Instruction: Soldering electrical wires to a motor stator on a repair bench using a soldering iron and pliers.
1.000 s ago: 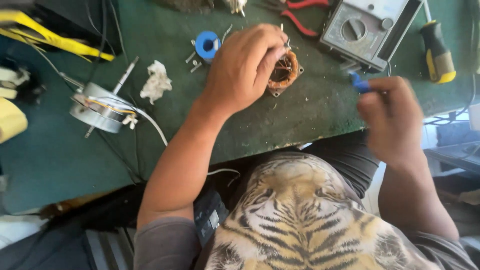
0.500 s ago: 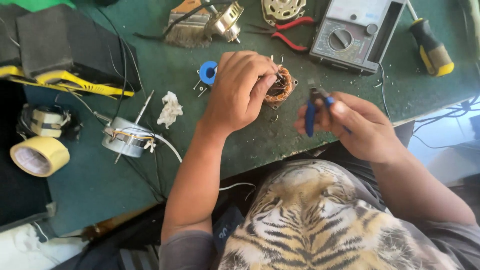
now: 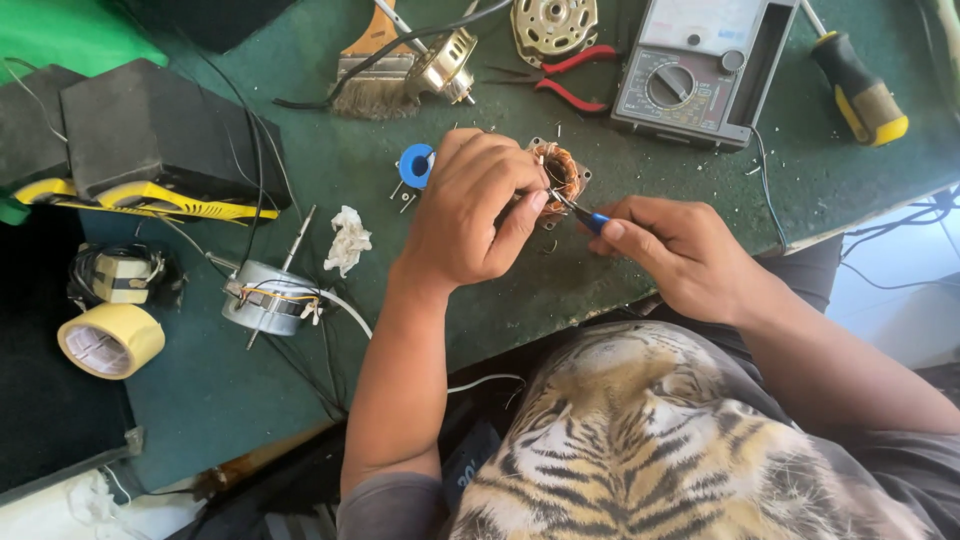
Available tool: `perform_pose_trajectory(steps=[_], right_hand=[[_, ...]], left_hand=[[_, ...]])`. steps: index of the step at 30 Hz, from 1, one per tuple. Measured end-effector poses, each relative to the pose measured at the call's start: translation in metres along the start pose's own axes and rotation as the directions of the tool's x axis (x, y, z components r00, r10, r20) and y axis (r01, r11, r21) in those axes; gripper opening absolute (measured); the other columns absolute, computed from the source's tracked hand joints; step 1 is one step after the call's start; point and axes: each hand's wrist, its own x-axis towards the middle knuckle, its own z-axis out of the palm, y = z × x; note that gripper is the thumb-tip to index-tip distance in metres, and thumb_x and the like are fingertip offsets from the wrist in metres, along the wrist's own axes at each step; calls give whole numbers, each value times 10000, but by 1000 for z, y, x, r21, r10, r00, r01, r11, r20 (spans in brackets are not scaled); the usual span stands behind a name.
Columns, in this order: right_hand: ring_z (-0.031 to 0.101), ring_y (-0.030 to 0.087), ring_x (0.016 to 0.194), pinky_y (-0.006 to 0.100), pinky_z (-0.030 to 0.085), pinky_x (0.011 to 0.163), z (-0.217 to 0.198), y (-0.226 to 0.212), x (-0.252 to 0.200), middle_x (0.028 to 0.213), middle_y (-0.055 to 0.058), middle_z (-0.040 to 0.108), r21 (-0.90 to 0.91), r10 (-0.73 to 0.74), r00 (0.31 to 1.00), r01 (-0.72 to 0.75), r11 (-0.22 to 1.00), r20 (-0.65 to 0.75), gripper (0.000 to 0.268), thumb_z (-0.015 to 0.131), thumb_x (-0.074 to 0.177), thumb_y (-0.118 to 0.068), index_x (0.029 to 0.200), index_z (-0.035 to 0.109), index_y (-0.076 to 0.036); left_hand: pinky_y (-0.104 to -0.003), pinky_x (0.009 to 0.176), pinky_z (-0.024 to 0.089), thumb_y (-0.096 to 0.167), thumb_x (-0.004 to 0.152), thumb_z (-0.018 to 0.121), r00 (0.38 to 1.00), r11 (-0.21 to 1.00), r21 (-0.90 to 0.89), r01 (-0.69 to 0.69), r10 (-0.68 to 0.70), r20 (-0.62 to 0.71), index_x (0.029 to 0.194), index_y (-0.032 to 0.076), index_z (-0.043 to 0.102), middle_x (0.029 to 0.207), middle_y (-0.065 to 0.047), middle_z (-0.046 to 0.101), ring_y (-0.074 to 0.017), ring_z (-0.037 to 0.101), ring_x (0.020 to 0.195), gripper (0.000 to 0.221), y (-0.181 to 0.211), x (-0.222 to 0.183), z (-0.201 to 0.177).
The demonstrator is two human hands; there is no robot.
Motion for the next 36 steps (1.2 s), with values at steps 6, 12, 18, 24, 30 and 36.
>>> perform_pose_trajectory(steps=[6, 12, 18, 24, 30, 36], right_hand=[[595, 236, 643, 365, 493, 617, 0, 1, 1, 833, 178, 746, 22, -33, 999, 33, 999, -4, 312, 557, 1060, -232, 868, 736, -64], [607, 210, 680, 360, 478, 613, 1, 4, 3, 925, 160, 767, 31, -56, 998, 57, 998, -18, 302, 558, 1059, -240, 871, 720, -68], [626, 274, 657, 386, 503, 618, 2, 3, 4, 882, 180, 748, 18, -87, 996, 87, 996, -13, 318, 553, 1064, -244, 861, 708, -56], [692, 310, 687, 389, 521, 622, 2, 5, 2, 837, 168, 745, 16, -81, 997, 81, 997, -22, 322, 551, 1063, -232, 843, 701, -52], [698, 361, 754, 416, 528, 683, 1, 15, 1, 908, 175, 749, 5, -111, 994, 112, 994, -19, 319, 553, 1066, -231, 840, 694, -56], [725, 376, 823, 414, 540, 720, 1, 18, 2, 918, 167, 756, 8, -134, 991, 134, 991, -18, 317, 574, 1061, -212, 813, 688, -52]], left_hand=[[-389, 853, 450, 219, 1031, 540, 1000, 1000, 10, 1, -1, 2, 876, 142, 588, 871, 5, 638, -242, 667, 856, 179, 1, 0, 0], [-394, 860, 454, 210, 1024, 550, 1000, 1000, 17, -2, 2, 5, 878, 141, 595, 880, 5, 654, -244, 679, 868, 168, 0, -1, 2], [-403, 860, 463, 203, 1015, 554, 1000, 1000, 29, -6, 6, 11, 881, 140, 604, 876, -2, 657, -247, 684, 868, 157, -1, -2, 3], [-409, 861, 468, 204, 1015, 555, 1000, 999, 43, -20, 19, 19, 884, 140, 608, 886, -7, 666, -253, 690, 878, 155, -1, -1, 2], [-404, 858, 476, 207, 1018, 545, 1000, 999, 39, -16, 15, 25, 883, 139, 603, 895, -7, 666, -255, 693, 878, 162, 1, -1, 2], [-407, 851, 478, 210, 1021, 541, 1000, 999, 35, -19, 19, 21, 881, 139, 603, 887, -9, 667, -254, 690, 870, 169, 0, -1, 2]])
